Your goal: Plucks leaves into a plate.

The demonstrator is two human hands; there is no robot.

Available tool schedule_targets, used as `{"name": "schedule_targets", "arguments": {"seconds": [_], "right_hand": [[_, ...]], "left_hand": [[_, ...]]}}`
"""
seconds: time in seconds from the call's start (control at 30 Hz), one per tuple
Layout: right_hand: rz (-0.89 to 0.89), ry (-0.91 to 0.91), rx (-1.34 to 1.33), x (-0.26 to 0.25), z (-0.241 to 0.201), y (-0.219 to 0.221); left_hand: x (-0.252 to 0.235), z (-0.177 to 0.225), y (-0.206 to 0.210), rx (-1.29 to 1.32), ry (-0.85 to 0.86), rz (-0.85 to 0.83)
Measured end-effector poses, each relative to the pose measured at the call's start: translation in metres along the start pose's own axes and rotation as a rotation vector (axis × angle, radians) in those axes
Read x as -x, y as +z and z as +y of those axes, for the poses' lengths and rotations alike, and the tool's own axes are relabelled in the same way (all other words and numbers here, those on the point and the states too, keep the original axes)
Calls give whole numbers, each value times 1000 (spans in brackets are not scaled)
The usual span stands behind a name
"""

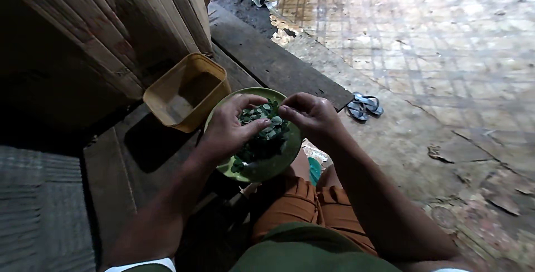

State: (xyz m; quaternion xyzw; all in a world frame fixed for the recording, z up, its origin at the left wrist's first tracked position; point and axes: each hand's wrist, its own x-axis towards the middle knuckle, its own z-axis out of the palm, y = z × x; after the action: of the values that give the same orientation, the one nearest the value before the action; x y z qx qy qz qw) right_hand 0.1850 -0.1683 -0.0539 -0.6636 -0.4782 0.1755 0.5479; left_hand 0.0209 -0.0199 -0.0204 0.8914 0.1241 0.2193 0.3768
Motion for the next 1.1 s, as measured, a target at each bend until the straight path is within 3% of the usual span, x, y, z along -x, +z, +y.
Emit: {"name": "schedule_targets", "arguments": {"seconds": [0.13, 0.53, 0.67, 0.9, 1.0, 1.1], "right_hand": [[-27, -51, 10, -2, 0, 5], [-13, -161, -36, -8, 3, 18], [12, -154, 45, -9, 8, 13], [-123, -176, 387, -4, 4, 18], [-139, -245, 444, 0, -2, 19], [-134, -301, 458, 4, -1, 21]], "left_hand": [[0, -6, 9, -75, 79, 43], [-1, -6, 4, -187, 60, 97], [-4, -8, -17, -283, 79, 177], [-11, -37, -74, -616, -115, 403], [-9, -37, -82, -693, -156, 284], [-6, -19, -75, -618, -62, 126]]}}
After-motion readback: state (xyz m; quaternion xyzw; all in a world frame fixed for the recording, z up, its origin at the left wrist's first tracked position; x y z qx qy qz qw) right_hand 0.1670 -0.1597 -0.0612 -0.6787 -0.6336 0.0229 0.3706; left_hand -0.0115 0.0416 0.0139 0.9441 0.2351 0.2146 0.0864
